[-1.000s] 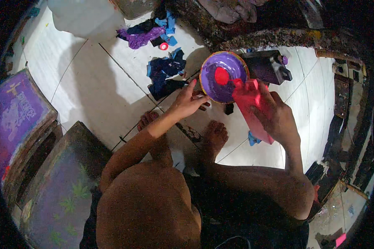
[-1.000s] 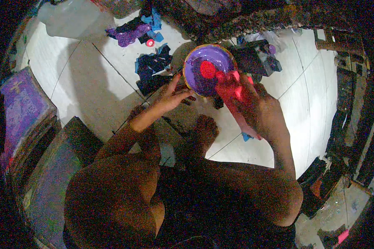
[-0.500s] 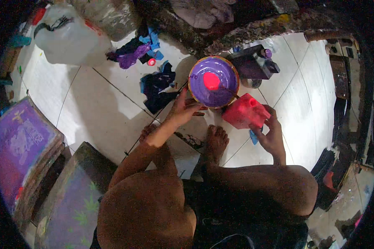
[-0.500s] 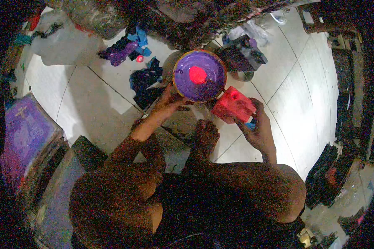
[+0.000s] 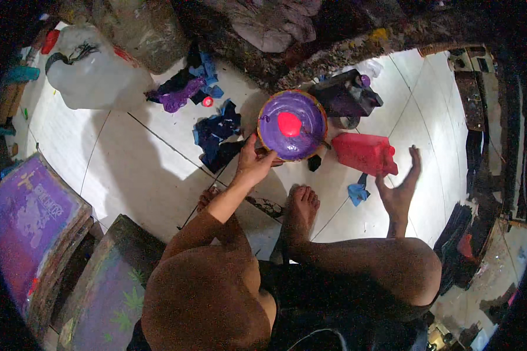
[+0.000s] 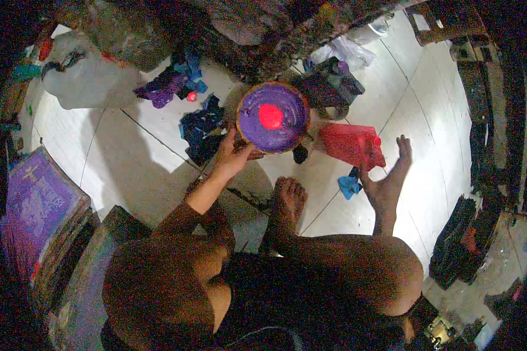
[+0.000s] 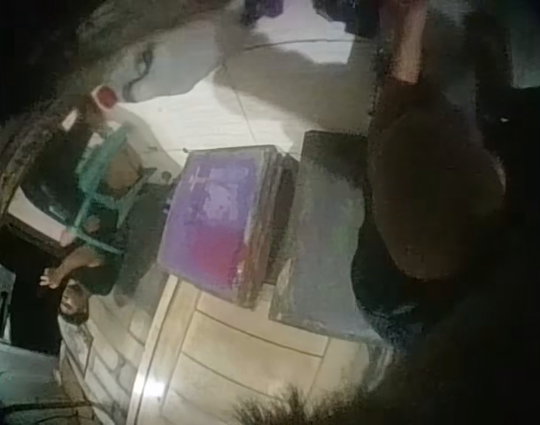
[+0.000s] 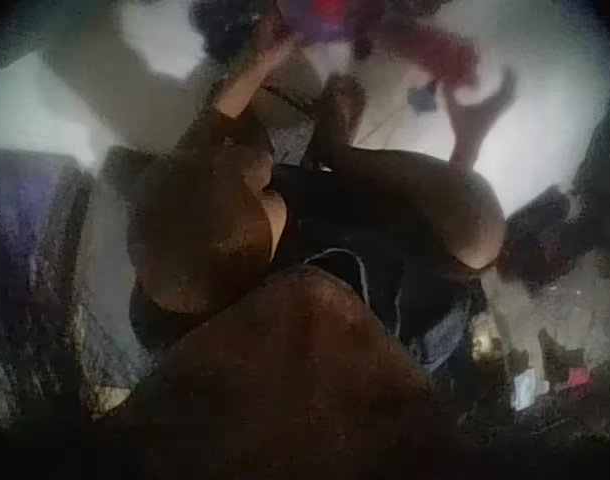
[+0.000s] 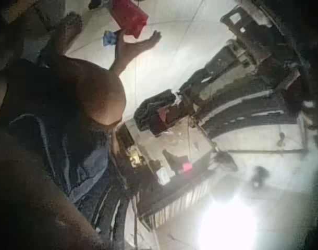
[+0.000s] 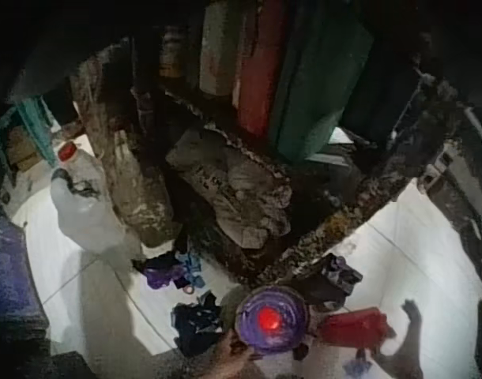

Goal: The person mixes two colors of ink in a small bowl, pouring red ink into a bowl already containing purple ink and then stirring them together by hand.

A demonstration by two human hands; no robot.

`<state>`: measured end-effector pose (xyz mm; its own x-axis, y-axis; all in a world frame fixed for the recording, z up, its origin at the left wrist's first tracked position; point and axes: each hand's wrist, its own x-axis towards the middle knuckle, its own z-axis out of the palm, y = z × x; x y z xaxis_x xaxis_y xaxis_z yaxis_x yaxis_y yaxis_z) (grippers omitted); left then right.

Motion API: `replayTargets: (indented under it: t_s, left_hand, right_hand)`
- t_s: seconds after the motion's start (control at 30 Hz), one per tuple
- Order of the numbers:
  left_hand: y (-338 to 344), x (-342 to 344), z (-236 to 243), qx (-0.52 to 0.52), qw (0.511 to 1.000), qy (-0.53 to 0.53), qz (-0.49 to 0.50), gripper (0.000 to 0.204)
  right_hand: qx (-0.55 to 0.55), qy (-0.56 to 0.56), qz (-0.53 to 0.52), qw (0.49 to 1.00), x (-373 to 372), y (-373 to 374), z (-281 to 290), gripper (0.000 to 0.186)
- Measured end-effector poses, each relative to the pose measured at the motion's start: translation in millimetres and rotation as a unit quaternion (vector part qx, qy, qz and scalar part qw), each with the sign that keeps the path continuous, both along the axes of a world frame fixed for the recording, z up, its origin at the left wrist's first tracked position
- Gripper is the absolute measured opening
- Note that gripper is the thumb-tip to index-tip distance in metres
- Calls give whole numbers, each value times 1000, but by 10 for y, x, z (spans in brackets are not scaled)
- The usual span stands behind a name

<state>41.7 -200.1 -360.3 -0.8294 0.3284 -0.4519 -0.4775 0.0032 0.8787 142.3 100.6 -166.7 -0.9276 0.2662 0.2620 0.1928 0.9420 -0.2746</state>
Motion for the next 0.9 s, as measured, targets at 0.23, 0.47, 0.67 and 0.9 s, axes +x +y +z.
replayTargets:
  t_s: [0.23,0.47,0.67,0.9]
  left_hand:
    - [-127,-80,92,105,992,-69,-13,64]
    - [-259,29,-64,305,923,-226,-65,84]
    - [24,161,-241,356,922,-153,-18,95]
    - [57,174,-56,297,945,-140,-2,88]
  right_hand:
    - [-13,-337,97,937,-956,-872,-426,62]
    - [-34,-379,256,889,-1461,-675,-952,45]
    - [279,-403,614,618,-1999,-379,-1405,24]
    - [276,-394,443,757,-1922,-902,-434,20]
